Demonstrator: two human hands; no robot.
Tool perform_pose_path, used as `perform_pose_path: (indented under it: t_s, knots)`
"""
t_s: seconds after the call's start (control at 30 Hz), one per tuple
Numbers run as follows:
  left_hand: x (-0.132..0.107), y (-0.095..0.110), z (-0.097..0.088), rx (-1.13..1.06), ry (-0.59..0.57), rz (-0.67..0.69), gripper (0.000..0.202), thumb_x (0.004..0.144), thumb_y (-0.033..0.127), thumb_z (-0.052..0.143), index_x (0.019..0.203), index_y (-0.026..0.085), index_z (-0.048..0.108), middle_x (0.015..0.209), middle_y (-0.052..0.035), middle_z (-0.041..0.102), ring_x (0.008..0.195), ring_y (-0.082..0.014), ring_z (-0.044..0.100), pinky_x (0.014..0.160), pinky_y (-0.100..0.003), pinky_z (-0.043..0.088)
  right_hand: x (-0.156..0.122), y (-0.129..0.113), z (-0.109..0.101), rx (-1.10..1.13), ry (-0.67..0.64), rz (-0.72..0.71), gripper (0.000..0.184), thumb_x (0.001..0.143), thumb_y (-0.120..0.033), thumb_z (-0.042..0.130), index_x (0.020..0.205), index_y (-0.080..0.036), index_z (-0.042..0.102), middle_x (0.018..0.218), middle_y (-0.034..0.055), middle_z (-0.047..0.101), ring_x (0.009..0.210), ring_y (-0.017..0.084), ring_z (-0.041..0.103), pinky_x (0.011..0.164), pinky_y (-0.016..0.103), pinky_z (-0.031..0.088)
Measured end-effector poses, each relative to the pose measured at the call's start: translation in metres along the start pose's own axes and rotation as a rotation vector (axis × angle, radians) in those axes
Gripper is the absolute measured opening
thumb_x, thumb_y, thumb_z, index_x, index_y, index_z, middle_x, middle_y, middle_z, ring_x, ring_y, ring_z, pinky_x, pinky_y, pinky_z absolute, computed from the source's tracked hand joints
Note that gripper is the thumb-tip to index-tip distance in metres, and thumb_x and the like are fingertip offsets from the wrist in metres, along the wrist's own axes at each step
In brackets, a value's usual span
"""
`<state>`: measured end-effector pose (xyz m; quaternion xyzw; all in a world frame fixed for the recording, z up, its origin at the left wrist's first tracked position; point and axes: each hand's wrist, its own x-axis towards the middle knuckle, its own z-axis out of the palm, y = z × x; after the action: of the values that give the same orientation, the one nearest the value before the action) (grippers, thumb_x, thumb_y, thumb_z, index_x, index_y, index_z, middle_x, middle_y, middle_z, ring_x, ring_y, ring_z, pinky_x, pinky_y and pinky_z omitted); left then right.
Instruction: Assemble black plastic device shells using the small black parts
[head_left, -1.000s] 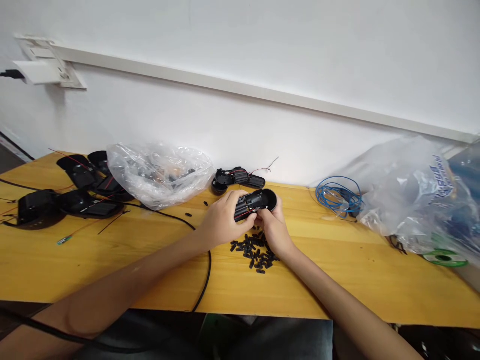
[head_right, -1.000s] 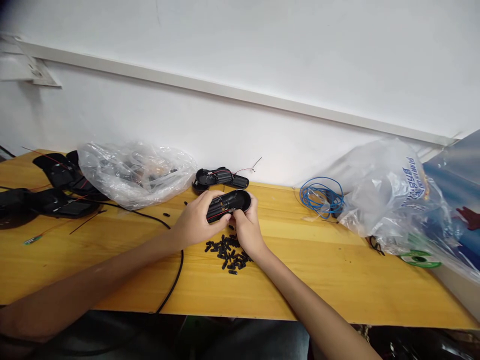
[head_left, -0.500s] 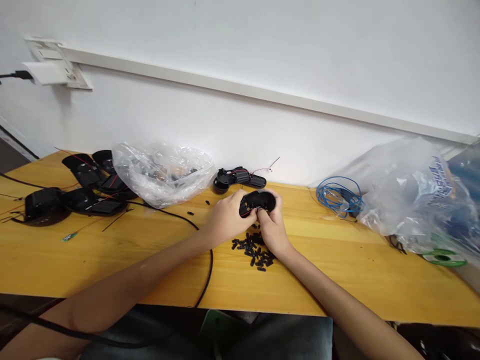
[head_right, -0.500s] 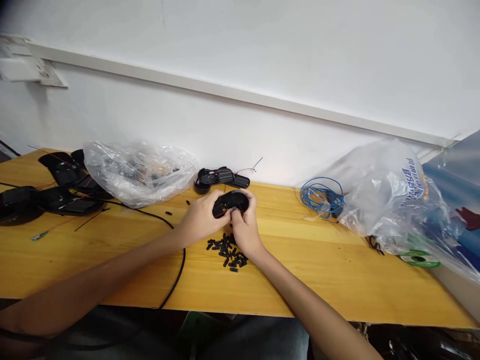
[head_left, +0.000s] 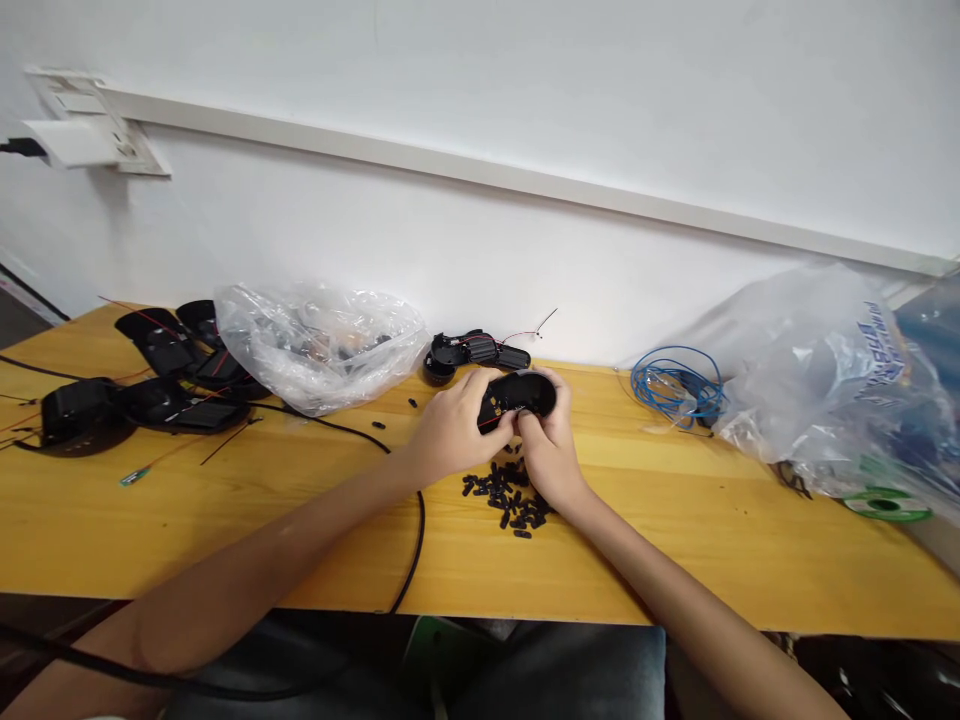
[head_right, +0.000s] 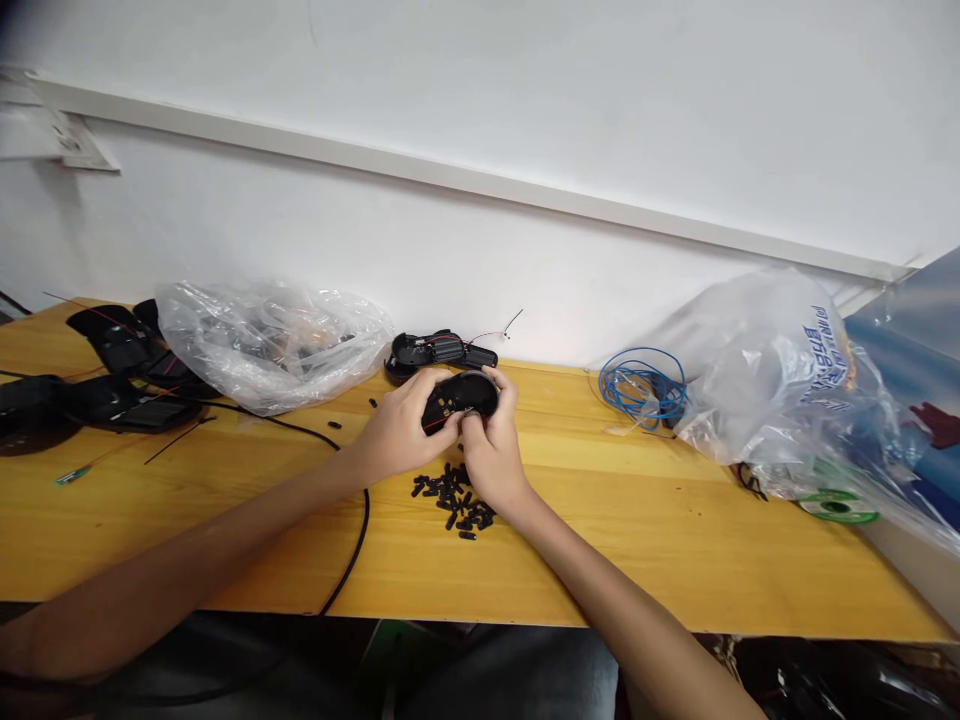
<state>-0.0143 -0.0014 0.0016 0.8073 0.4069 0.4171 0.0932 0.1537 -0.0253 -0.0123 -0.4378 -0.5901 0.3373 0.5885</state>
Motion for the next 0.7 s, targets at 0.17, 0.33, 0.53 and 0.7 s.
perform_pose_path:
  t_s: [0.17,0.33,0.53,0.7]
  knots:
    - [-0.004,-0.005,-0.01,0.139,-0.004,0.264,0.061,0.093,0.034,0.069,0.149,0.015,0.054,0.131,-0.018,0.075,0.117,-0.036,0.077,0.098,-0.048,0.065,-0.002,-0.001,-0.016,0.197,-0.219,0.178,0.076,0.091,-0.035,0.062,0.162,-0.038,0.036,0.158,0.0056,0.052,0.138,0.031,0.057,0.109,0.05,0.061]
    - [-0.007,-0.009,-0.013,0.117,-0.033,0.296,0.064,0.093,0.036,0.068,0.152,0.015,0.054,0.132,-0.0178,0.075,0.114,-0.0347,0.079,0.093,-0.045,0.068,-0.006,0.007,-0.02,0.245,-0.266,0.192,0.068,0.09,-0.04,0.067,0.154,-0.038,0.043,0.157,0.0054,0.052,0.143,0.033,0.054,0.118,0.056,0.056]
    - [-0.005,-0.011,-0.017,-0.007,-0.071,0.23,0.051,0.094,0.033,0.07,0.143,0.02,0.062,0.123,-0.0129,0.08,0.109,-0.0309,0.081,0.095,-0.044,0.067,-0.007,0.01,-0.021,0.266,-0.271,0.238,0.063,0.09,-0.043,0.07,0.148,-0.038,0.045,0.148,0.0059,0.055,0.141,0.032,0.054,0.119,0.055,0.054]
    - [-0.004,-0.009,-0.018,-0.105,-0.075,0.147,0.044,0.094,0.035,0.073,0.135,0.021,0.066,0.121,-0.0122,0.08,0.107,-0.0297,0.08,0.093,-0.043,0.066,-0.002,0.004,-0.021,0.249,-0.345,0.201,0.065,0.098,-0.045,0.071,0.155,-0.038,0.041,0.15,0.0066,0.057,0.142,0.031,0.056,0.119,0.056,0.054]
